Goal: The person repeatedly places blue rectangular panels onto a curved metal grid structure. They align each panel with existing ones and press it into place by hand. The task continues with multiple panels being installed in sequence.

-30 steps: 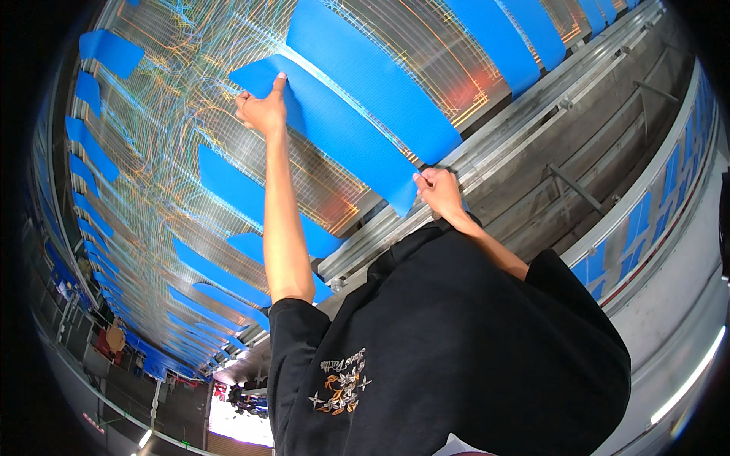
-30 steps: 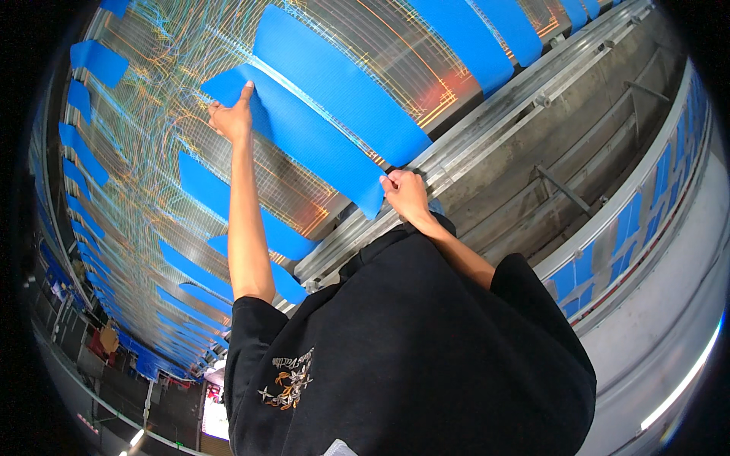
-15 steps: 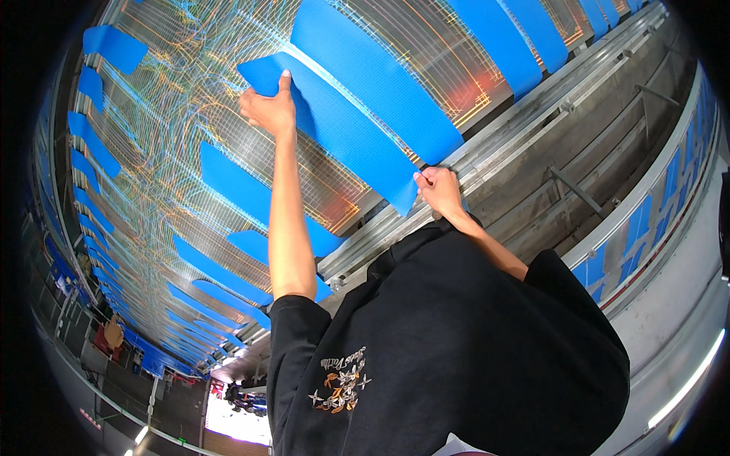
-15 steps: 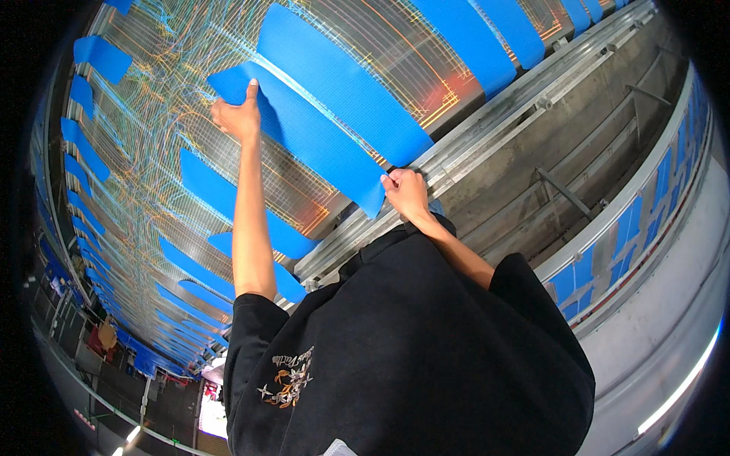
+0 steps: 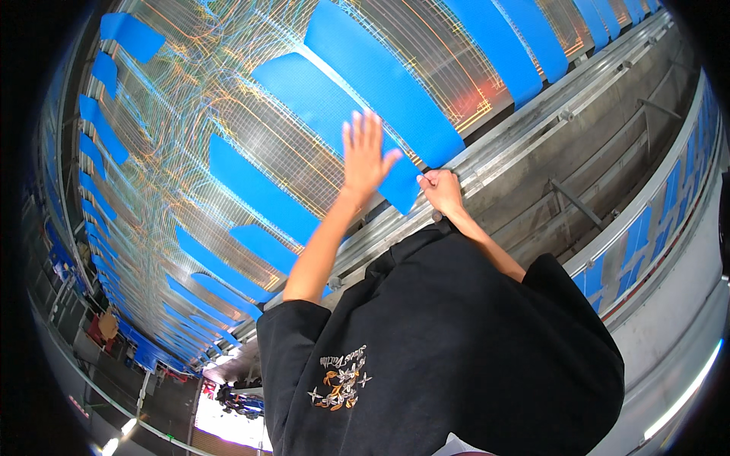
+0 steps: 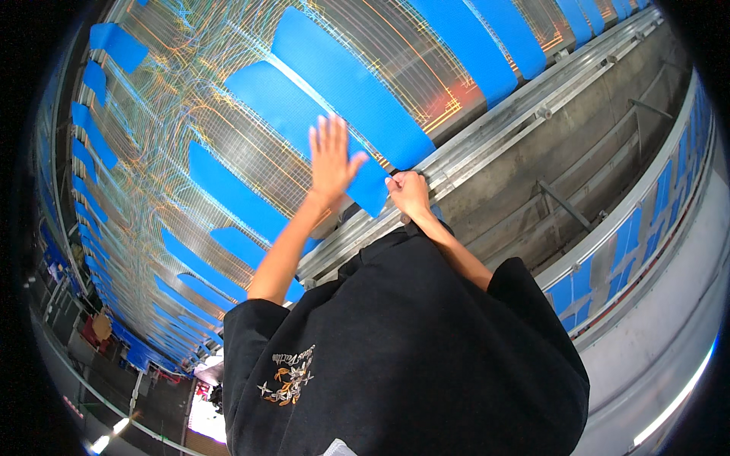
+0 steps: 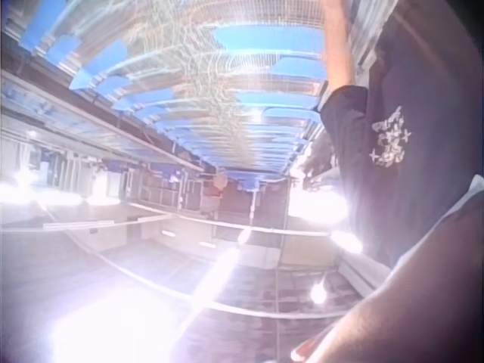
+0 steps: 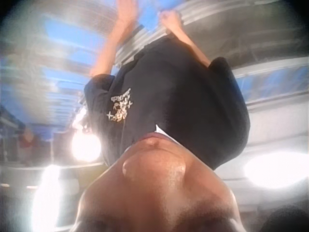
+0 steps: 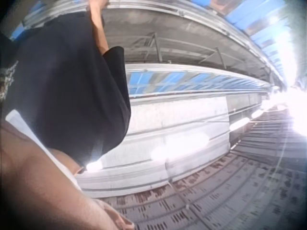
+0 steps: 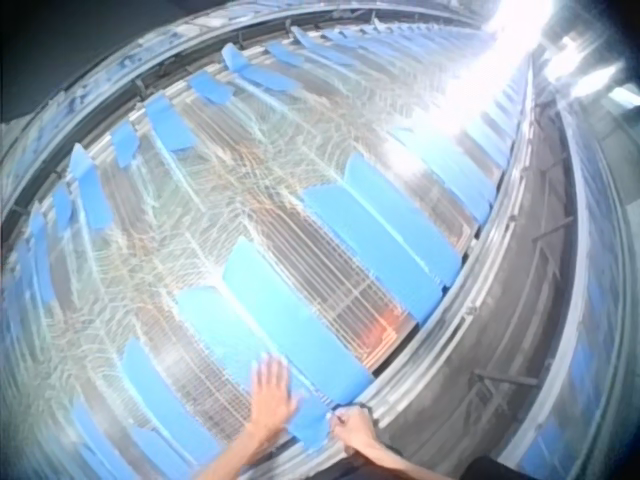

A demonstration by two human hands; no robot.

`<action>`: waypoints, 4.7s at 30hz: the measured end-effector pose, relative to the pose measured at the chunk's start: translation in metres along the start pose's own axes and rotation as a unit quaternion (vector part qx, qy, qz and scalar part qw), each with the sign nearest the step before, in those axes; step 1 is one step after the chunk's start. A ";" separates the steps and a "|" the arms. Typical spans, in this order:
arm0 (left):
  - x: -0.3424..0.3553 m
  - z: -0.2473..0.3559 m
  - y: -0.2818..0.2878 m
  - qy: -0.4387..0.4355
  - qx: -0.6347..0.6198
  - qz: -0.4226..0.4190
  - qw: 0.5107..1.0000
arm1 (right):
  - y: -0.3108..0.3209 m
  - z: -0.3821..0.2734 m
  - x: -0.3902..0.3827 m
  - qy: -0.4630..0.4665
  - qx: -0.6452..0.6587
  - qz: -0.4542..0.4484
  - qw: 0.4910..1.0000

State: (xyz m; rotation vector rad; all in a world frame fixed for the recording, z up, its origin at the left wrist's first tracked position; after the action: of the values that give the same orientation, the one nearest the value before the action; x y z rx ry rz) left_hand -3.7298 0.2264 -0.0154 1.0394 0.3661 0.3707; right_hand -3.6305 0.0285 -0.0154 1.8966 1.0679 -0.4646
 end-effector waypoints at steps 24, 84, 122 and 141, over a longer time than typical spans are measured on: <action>-0.382 -0.027 0.134 0.275 -0.272 0.197 0.901 | -0.189 -0.090 -0.161 0.272 -0.285 -0.139 0.909; -0.252 -0.405 0.158 0.500 -0.235 0.303 0.777 | -0.337 -0.174 -0.209 0.052 0.118 -0.046 0.991; -0.250 -0.433 0.142 0.483 -0.205 0.294 0.799 | -0.354 -0.099 -0.216 -0.029 0.072 -0.005 0.997; -0.249 -0.409 0.144 0.452 -0.106 0.368 0.805 | -0.360 -0.091 -0.209 -0.011 0.052 0.015 0.998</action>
State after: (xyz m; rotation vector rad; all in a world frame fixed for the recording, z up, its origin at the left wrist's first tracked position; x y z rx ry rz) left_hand -4.1552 0.4880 -0.0466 0.6798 0.7422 1.6092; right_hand -4.0521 0.0873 -0.0127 1.9915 1.0175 -0.5315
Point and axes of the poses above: each hand's wrist, its own x-axis towards the middle knuckle, its own y-axis out of the back of the hand, z = x × y, the point moved 3 cm from there along x, towards the middle knuckle, and after that the axes turned 4 degrees about -x, right-handed, at the moved point
